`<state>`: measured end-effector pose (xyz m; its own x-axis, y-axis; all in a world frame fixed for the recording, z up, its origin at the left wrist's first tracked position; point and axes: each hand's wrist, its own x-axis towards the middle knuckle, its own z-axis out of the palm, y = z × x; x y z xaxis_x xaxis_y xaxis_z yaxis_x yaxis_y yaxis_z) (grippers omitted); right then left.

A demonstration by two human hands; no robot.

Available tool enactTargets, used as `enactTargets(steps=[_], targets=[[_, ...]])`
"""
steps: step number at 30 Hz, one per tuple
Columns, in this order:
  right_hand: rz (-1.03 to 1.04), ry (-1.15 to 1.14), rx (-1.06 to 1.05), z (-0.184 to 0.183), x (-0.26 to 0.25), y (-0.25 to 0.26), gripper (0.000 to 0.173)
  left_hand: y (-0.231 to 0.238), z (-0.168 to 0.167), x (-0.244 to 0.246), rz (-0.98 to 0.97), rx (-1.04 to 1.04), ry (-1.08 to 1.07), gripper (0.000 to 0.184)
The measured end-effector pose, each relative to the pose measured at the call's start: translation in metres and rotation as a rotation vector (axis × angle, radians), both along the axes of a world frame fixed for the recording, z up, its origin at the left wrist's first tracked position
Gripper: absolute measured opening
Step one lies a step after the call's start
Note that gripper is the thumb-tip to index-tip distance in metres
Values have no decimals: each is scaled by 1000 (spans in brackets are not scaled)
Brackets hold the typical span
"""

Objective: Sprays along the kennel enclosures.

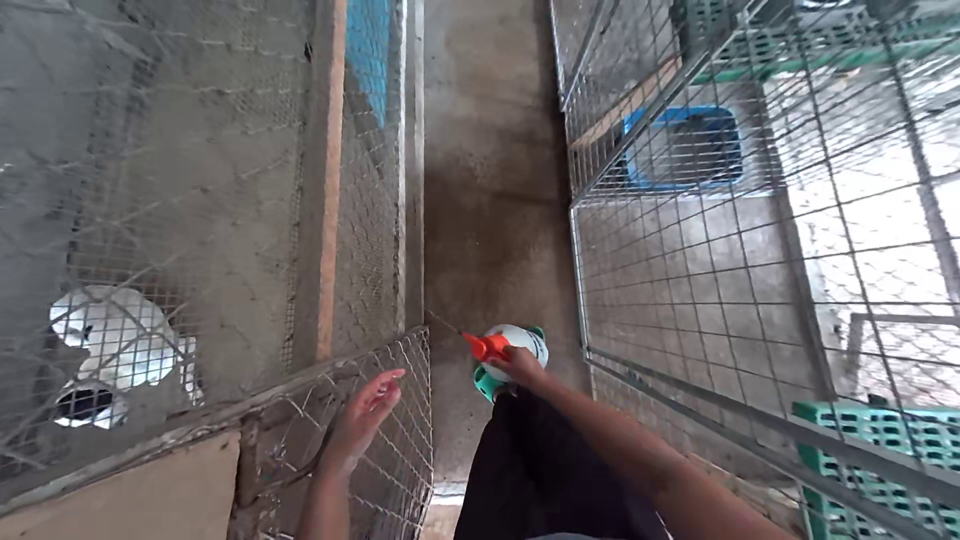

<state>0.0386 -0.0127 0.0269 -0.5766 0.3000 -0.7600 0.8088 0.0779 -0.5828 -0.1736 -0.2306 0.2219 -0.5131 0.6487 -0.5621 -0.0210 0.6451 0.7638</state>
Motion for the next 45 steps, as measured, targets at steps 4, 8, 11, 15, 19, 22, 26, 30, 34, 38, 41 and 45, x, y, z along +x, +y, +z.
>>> enactTargets(steps=[4,8,11,15,19,22,26,30,34,38,41,45], targets=[[-93,85,1,18,-14,-6,52,-4,-3,-6,-7,-16,15,45],[-8,112,-16,33,-29,-13,53,-6,-9,-7,-30,-35,12,43],[130,115,-24,42,-39,-16,53,-6,-12,-6,-53,-69,18,43],[117,97,-17,44,-43,-18,52,-5,-13,-3,-81,-100,7,43],[-107,86,-23,38,-32,-15,53,-3,-11,1,-91,-103,-16,41],[-301,68,-57,29,-17,-21,53,0,-14,5,-75,-111,-117,41],[-543,92,-147,25,-3,-39,55,11,-43,36,-30,-162,-347,46],[-732,178,-258,24,6,-63,59,36,-107,94,-16,-148,-507,52],[-804,238,-301,37,16,-85,77,66,-144,150,75,-39,-440,39],[-711,146,-275,54,32,-84,94,73,-144,179,216,20,-460,36],[-252,29,-180,79,42,-64,87,58,-176,184,327,120,-520,28],[-163,52,172,116,35,-16,44,57,-178,174,271,47,-509,29]])
